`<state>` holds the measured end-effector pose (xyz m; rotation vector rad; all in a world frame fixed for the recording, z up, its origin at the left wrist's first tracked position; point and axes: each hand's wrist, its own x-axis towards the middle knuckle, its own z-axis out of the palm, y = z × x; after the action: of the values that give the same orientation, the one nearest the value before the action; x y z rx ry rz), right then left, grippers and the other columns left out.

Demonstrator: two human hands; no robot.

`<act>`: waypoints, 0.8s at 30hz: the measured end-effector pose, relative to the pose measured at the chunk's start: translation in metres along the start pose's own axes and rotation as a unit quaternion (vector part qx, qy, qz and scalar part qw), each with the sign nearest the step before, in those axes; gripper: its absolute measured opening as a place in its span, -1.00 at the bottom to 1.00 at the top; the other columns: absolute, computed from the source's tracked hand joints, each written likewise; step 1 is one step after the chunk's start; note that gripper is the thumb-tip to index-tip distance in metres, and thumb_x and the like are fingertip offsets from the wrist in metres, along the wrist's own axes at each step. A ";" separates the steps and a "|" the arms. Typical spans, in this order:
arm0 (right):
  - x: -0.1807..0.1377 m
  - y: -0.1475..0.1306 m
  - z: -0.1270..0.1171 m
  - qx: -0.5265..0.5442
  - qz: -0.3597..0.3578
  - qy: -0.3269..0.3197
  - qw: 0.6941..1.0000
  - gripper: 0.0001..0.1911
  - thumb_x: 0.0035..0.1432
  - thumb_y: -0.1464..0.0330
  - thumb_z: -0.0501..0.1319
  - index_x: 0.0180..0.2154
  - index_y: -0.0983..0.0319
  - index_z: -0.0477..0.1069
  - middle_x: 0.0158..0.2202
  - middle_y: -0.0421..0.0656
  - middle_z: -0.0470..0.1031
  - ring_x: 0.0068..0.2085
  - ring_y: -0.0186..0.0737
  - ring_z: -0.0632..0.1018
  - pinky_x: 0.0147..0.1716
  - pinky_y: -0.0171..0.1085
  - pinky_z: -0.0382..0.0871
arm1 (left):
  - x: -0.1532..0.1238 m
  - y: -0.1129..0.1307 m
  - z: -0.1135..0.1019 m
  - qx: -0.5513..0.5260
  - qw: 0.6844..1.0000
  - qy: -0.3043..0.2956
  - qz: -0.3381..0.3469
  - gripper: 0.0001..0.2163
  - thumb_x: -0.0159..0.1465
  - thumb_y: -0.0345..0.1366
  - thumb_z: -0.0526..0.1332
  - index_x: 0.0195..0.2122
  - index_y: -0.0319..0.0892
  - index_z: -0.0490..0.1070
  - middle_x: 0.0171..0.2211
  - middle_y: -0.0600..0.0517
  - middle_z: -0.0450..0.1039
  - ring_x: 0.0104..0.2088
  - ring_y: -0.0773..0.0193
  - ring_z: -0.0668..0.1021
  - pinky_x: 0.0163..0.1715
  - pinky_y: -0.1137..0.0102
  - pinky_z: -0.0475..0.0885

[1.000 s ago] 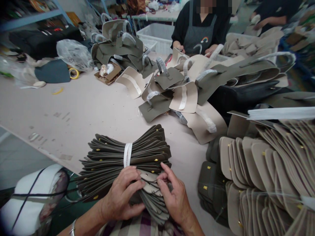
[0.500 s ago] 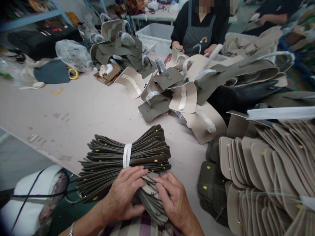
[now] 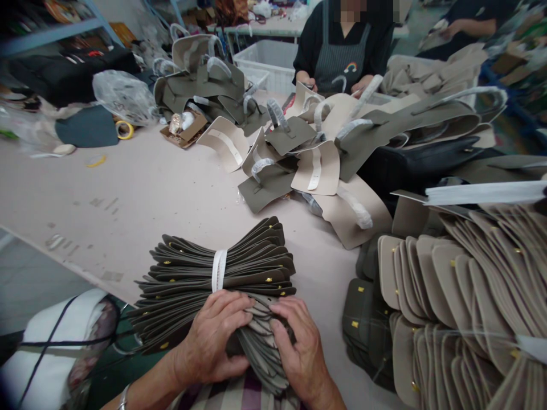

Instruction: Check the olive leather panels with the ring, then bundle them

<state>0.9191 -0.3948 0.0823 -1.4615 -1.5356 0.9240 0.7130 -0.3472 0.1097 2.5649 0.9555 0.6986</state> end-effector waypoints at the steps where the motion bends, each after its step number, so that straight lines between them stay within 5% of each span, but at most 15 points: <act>1: -0.001 -0.001 0.001 0.009 0.022 0.006 1.000 -0.79 0.24 0.36 0.12 -0.11 0.18 0.45 -0.20 -0.10 0.54 -0.14 -0.17 0.56 -0.09 -0.22 0.47 | 0.002 0.001 -0.002 0.009 1.000 -0.010 -0.002 -0.53 0.02 -0.26 0.22 0.00 -0.22 0.28 -0.06 -0.12 0.48 -0.04 0.06 0.46 0.04 0.11 0.28; 4: -0.005 -0.001 0.003 0.027 0.060 0.005 0.998 -0.79 0.26 0.33 0.11 -0.10 0.19 0.42 -0.22 -0.12 0.56 -0.19 -0.22 0.58 -0.16 -0.34 0.48 | 0.012 0.004 -0.010 0.032 0.997 -0.064 -0.020 -0.43 0.01 -0.24 0.24 0.09 -0.24 0.26 0.04 -0.14 0.42 -0.02 0.02 0.44 0.02 0.13 0.29; 9: -0.010 0.004 0.004 0.041 0.059 0.006 0.997 -0.73 0.28 0.32 0.08 -0.03 0.21 0.39 -0.15 -0.07 0.55 -0.12 -0.20 0.57 -0.11 -0.31 0.47 | 0.020 0.003 -0.014 0.019 0.991 -0.130 -0.034 -0.53 -0.01 -0.24 0.28 -0.03 -0.16 0.35 0.10 -0.04 0.39 0.00 0.01 0.39 0.03 0.15 0.26; 13: -0.005 0.006 0.002 0.043 0.086 0.013 0.995 -0.59 0.28 0.30 0.08 0.14 0.25 0.25 -0.16 -0.07 0.54 -0.16 -0.22 0.58 -0.13 -0.32 0.48 | 0.017 -0.001 -0.010 0.023 0.993 -0.118 -0.013 -0.55 0.01 -0.24 0.27 -0.04 -0.18 0.36 0.01 -0.05 0.46 -0.05 0.02 0.42 -0.04 0.17 0.29; 24: 0.017 -0.008 -0.017 -0.008 0.065 -0.094 0.993 -0.68 0.30 0.30 0.04 0.05 0.23 0.31 -0.34 -0.19 0.52 -0.34 -0.30 0.56 -0.28 -0.39 0.44 | 0.020 -0.001 -0.010 0.005 0.993 -0.121 0.000 -0.61 0.05 -0.27 0.20 -0.06 -0.20 0.34 -0.09 -0.09 0.47 -0.08 0.06 0.45 -0.08 0.19 0.26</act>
<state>0.9313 -0.3787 0.0978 -1.5378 -1.5989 1.1568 0.7199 -0.3319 0.1239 2.5837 0.8812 0.3718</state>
